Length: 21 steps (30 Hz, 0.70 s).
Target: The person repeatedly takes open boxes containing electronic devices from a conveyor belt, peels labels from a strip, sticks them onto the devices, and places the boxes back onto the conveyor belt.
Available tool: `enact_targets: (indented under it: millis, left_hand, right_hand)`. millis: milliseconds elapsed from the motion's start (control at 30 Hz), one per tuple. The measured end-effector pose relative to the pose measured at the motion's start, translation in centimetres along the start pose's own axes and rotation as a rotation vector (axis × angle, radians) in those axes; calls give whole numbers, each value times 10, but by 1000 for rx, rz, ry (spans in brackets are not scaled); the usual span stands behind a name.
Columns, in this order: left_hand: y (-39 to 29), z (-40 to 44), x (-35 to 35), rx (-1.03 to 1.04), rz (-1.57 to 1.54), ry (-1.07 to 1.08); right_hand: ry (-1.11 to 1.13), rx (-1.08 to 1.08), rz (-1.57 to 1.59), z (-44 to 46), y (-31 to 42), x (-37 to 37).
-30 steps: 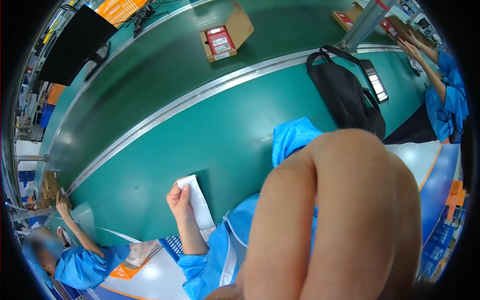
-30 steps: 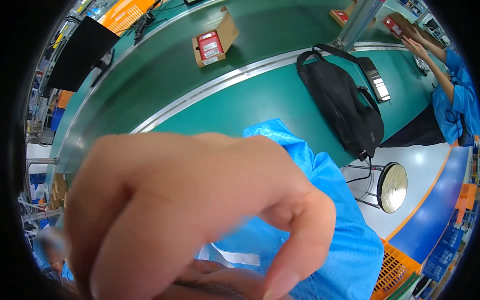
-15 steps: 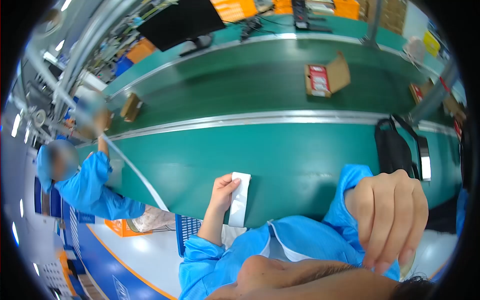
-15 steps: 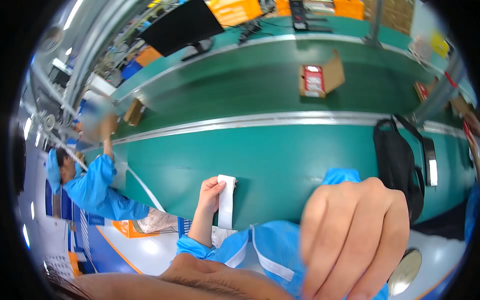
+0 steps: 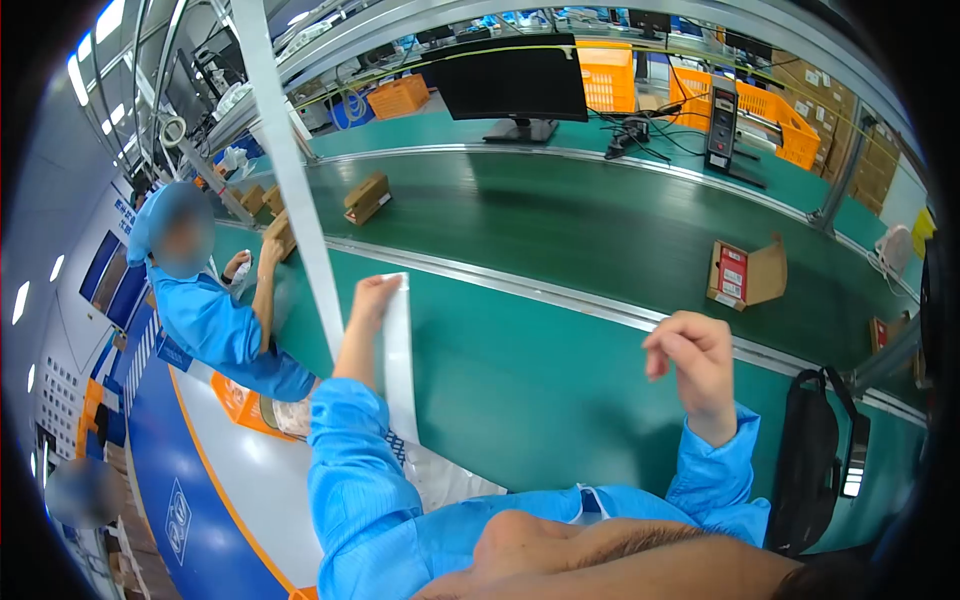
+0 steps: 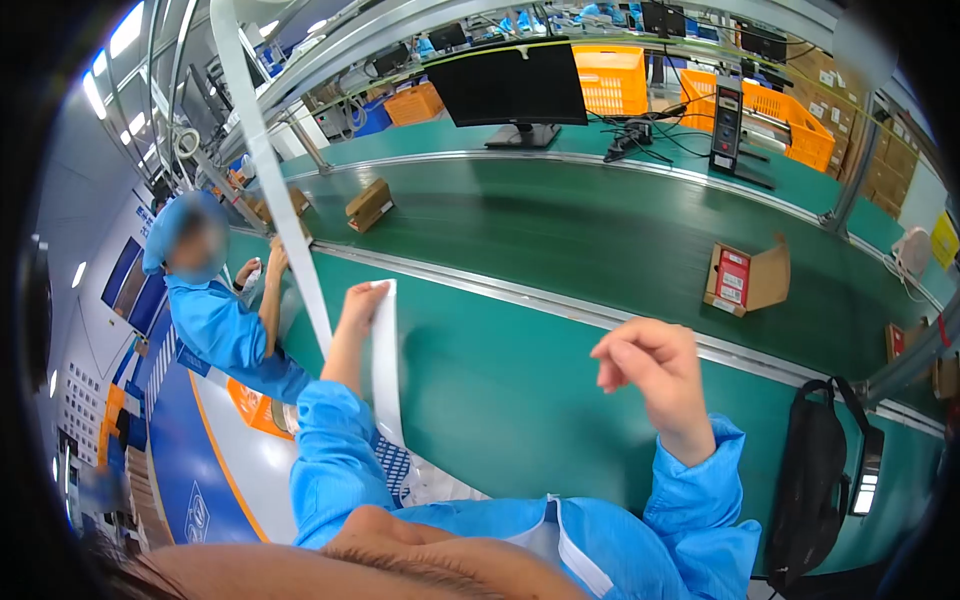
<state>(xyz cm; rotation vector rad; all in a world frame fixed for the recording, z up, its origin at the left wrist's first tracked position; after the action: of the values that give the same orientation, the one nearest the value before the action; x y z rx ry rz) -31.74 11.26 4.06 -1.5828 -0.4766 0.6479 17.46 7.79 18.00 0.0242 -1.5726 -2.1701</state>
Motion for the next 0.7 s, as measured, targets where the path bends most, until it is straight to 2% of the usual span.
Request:
enact_targets:
  millis: [67, 133, 167, 233, 267, 367, 567, 667, 700]
  left_hand:
    - [9, 46, -70, 109, 349, -262]
    - [22, 69, -143, 214, 684, -670]
    - [10, 56, -148, 186, 638, -706]
    - [4, 65, -160, 187, 527, -791]
    - [3, 80, -154, 200, 540, -740]
    - [-4, 131, -134, 218, 539, -614]
    - [-5, 233, -94, 261, 390, -438]
    - [-2, 267, -82, 289, 162, -433]
    - [-1, 270, -81, 301, 181, -579]
  right_hand:
    - [-6, 81, -134, 10, -34, 8]
    - [15, 58, -458, 16, -77, 13]
    - [24, 45, -622, 17, -99, 15]
    - [57, -284, -949, 6, -129, 38]
    - [73, -450, -1110, -4, -137, 52]
    - [491, -370, -1380, -24, -179, 89]
    - [573, -275, -1412, -17, -183, 98]
    - [610, -262, -1444, -14, -183, 101]
    - [620, -256, -1453, -15, -184, 100]
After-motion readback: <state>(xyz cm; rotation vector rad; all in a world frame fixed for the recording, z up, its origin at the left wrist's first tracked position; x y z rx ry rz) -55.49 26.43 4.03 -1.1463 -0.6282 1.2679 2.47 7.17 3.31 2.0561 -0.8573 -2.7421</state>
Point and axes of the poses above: each hand's wrist, its own z-axis towards the middle knuckle, its own x-axis out of the palm, y = z × x, the point moved 7 cm from there along z, towards the middle knuckle, and after that the axes turned 10 degrees about -y, right-handed, at the moved point
